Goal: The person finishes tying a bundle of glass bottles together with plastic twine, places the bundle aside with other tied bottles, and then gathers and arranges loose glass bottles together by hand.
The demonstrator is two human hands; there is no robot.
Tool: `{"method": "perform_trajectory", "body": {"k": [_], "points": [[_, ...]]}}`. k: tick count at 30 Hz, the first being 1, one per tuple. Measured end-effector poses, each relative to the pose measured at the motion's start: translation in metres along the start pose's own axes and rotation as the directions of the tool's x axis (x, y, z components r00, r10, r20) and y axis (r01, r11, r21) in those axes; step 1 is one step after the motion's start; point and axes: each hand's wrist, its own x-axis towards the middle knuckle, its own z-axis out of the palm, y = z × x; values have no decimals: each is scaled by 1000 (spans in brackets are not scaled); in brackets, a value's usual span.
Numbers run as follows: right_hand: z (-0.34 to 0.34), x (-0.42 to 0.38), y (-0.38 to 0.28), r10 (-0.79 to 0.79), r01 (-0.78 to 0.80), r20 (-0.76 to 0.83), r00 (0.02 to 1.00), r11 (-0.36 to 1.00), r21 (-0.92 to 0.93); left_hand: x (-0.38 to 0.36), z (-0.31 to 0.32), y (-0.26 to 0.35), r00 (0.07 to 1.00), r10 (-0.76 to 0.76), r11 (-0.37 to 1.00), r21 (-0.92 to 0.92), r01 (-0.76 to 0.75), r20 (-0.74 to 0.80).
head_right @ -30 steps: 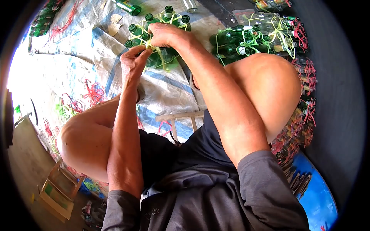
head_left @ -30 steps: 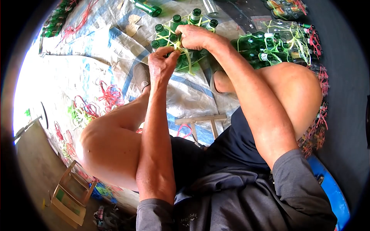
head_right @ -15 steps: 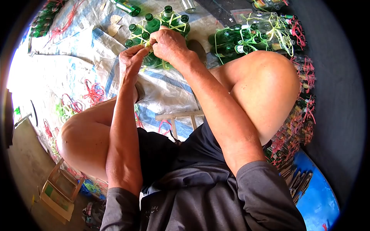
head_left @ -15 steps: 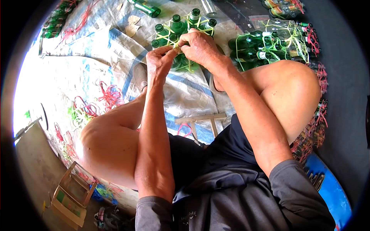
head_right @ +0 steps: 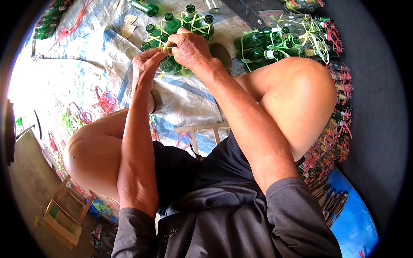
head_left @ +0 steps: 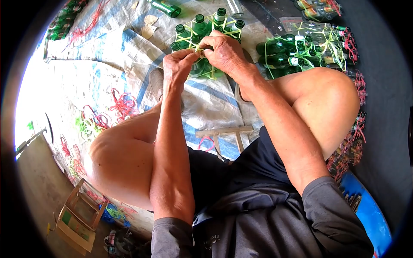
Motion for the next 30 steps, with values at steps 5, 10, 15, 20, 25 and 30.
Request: {"method": "perform_trajectory", "body": {"k": [5, 10, 15, 20, 25, 30], "points": [[-8, 2, -2, -29, 30, 83, 996, 999, -20, -2, 1, 4, 1000, -13, 999, -46, 12, -9], [-8, 6, 0, -27, 39, 146, 989, 996, -78, -2, 1, 5, 1000, -12, 999, -44, 12, -5], [-8, 10, -1, -39, 59, 164, 986, 991, -119, -1, 0, 6, 1000, 2, 999, -39, -2, 1], [-9, 12, -6, 6, 25, 201, 980, 988, -152, 0, 0, 7, 1000, -15, 1000, -1, 15, -6], [-10, 19, -6, -25, 56, 219, 975, 989, -138, 2, 0, 4, 1000, -13, 1000, -5, 13, 14], [-6, 19, -6, -46, 69, 179, 983, 990, -126, 3, -1, 5, 1000, 28, 999, 47, -28, 16]]}}
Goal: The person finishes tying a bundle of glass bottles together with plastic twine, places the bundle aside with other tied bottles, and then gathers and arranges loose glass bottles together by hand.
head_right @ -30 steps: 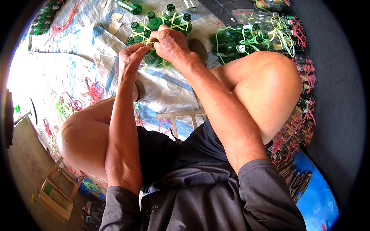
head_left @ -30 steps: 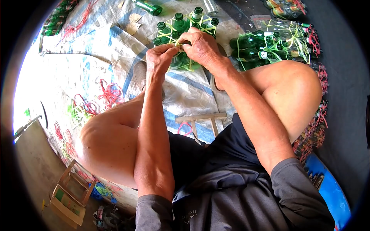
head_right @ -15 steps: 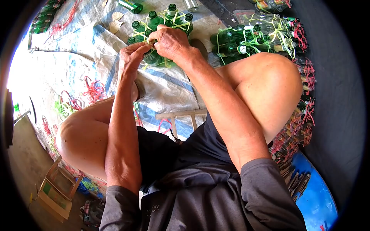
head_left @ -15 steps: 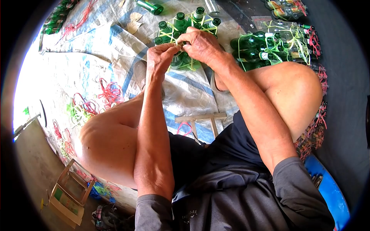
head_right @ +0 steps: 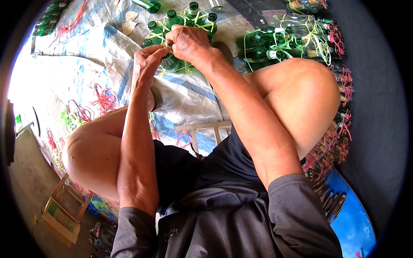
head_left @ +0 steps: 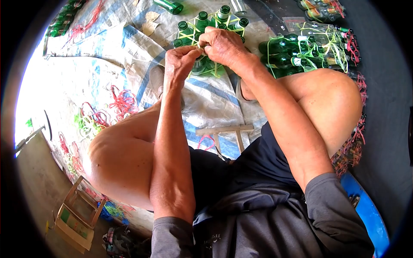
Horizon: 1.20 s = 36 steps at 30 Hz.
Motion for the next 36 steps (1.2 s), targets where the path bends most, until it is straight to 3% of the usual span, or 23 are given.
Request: {"method": "perform_trajectory", "body": {"k": [9, 17, 28, 36], "points": [[4, -11, 7, -25, 42, -142, 990, 992, 118, -1, -3, 0, 1000, -19, 1000, 25, 19, 12], [-3, -31, 0, -64, 82, -120, 991, 985, 155, 1, 0, -4, 999, 51, 997, 66, -51, 3], [3, -62, -8, 102, -32, -166, 981, 925, 379, 9, 2, -14, 991, 131, 980, 147, -134, 28], [5, -70, -11, 137, -60, -161, 977, 912, 407, 8, 0, -10, 992, 114, 977, 176, -123, 58]]}}
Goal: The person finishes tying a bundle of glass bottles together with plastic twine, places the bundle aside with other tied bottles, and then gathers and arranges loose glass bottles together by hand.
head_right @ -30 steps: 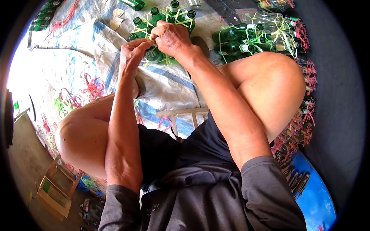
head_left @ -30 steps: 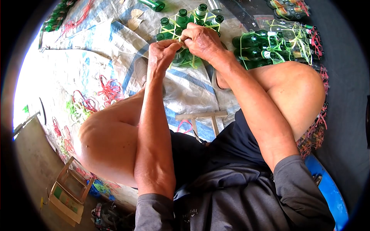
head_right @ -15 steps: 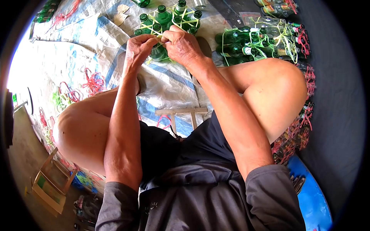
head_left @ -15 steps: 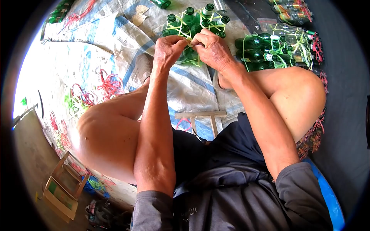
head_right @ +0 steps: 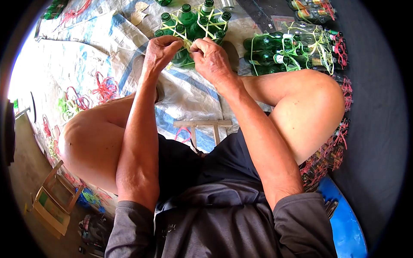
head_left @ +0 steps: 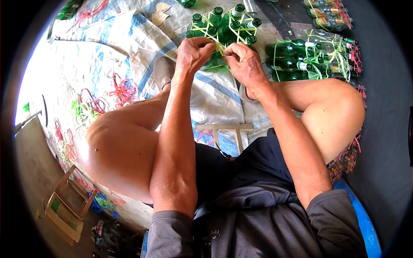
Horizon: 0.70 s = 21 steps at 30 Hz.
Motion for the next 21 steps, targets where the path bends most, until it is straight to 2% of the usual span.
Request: {"method": "perform_trajectory", "body": {"k": [6, 13, 19, 21], "points": [[2, -21, -2, 20, -15, 53, 998, 996, -91, -1, 0, 0, 1000, 0, 999, 36, -1, 18], [-6, -30, -14, 74, -73, 98, 992, 997, -19, -1, 1, -5, 999, 45, 998, 34, -46, 25], [-6, -35, -14, 49, -47, 83, 995, 999, -28, -3, 4, -5, 999, 49, 998, 45, -49, -6], [-6, -34, -16, 86, -80, 100, 991, 994, -69, -3, 5, -4, 999, 49, 998, 41, -48, -17]]}}
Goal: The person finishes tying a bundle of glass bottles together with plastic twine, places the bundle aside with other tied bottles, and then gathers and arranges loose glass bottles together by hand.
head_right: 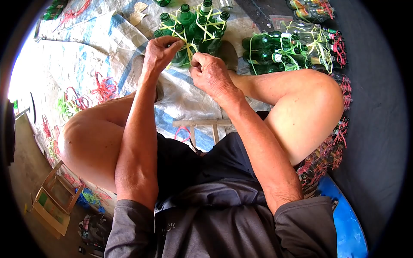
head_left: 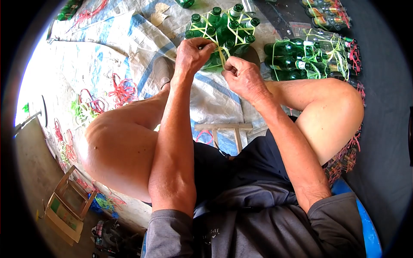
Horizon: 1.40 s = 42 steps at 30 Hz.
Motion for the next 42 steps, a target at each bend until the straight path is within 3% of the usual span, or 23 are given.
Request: {"method": "perform_trajectory", "body": {"k": [7, 10, 42], "points": [[5, 4, -3, -86, 81, -56, 995, 994, -79, -3, 1, 2, 999, 6, 1000, 7, -6, -32], [2, 1, -9, -60, 62, -38, 997, 997, 47, -3, 5, -4, 999, 14, 1000, -14, -14, -41], [20, -6, -3, -60, 60, -24, 998, 998, 5, -4, 3, 9, 998, 6, 999, 33, -4, -61]]}}
